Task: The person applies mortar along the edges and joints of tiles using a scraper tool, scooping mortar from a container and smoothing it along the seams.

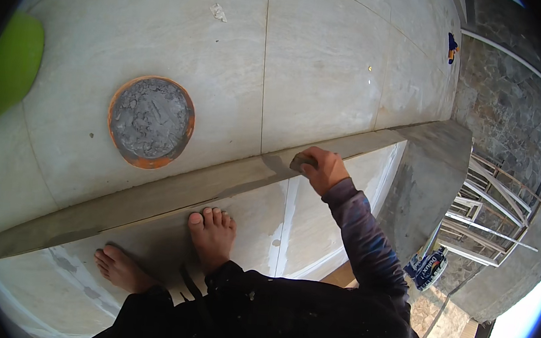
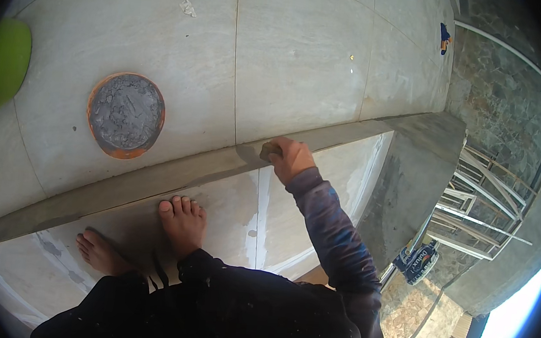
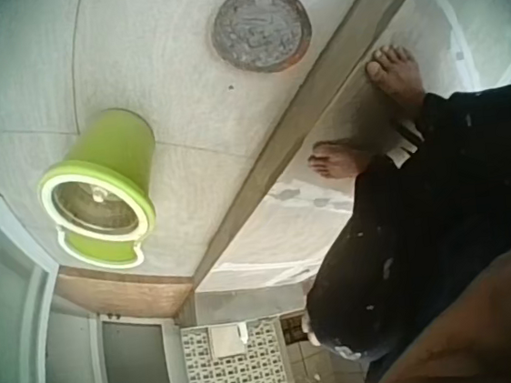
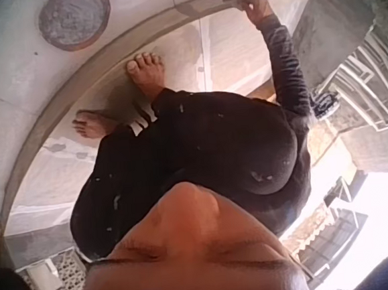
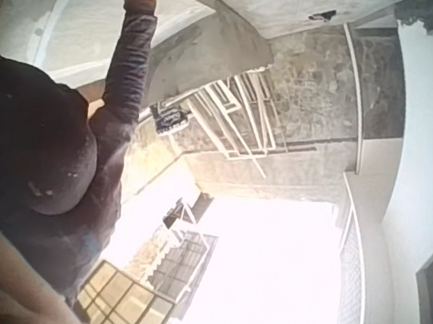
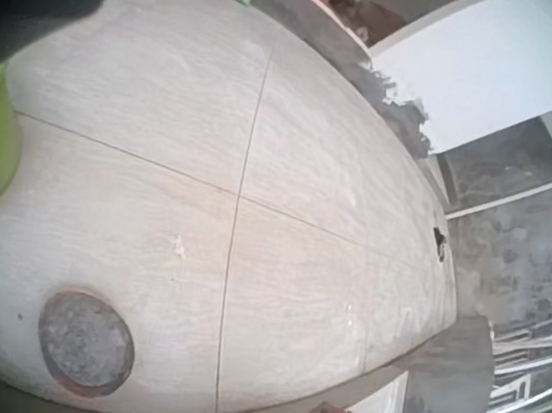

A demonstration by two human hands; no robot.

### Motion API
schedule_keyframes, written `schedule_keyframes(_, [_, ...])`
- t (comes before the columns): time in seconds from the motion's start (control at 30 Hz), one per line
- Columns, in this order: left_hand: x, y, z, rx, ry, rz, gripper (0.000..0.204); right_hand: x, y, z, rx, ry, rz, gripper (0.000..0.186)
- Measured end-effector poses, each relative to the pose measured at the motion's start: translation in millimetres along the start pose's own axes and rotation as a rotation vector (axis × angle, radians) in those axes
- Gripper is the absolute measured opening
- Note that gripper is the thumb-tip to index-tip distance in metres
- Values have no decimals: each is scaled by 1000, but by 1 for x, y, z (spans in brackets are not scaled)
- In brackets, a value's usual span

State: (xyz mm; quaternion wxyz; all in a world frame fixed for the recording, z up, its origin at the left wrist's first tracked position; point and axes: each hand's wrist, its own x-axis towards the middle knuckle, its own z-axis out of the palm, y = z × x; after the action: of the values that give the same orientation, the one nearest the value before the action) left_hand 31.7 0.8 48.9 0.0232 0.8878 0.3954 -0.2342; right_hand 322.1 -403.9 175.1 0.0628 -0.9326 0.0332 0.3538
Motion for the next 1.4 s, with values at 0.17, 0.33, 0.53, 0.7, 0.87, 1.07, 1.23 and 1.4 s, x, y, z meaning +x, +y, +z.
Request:
schedule_keyframes(0.17, [11, 15, -29, 224, -384, -4, 58, 26, 107, -24, -363, 66, 214, 17])
schedule_keyframes(0.33, [4, 13, -26, -12, -282, -103, 67, -24, 116, 15, -246, 83, -19, 19])
schedule_keyframes(0.53, [2, 10, -21, 136, -274, -35, 57, -18, 94, -27, 115, -29, -11, 21])
schedule_keyframes(0.7, [4, 1, 5, 213, -60, 131, 35, 12, 164, -41, 289, 100, 108, 29])
schedule_keyframes(0.87, [6, 15, -10, 131, -47, 149, 19, 18, 132, -52, 501, -85, 63, 35])
schedule_keyframes(1.07, [1, 26, -32, 48, -49, 71, 37, 17, 113, -49, 508, -98, 58, 32])
schedule_keyframes(1.23, [7, 16, 0, -320, -38, -182, 63, 31, 40, -30, 509, -13, -88, 27])
schedule_keyframes(1.4, [7, 31, -31, -348, -92, -190, 60, 66, -126, 33, 285, 17, -489, 35])
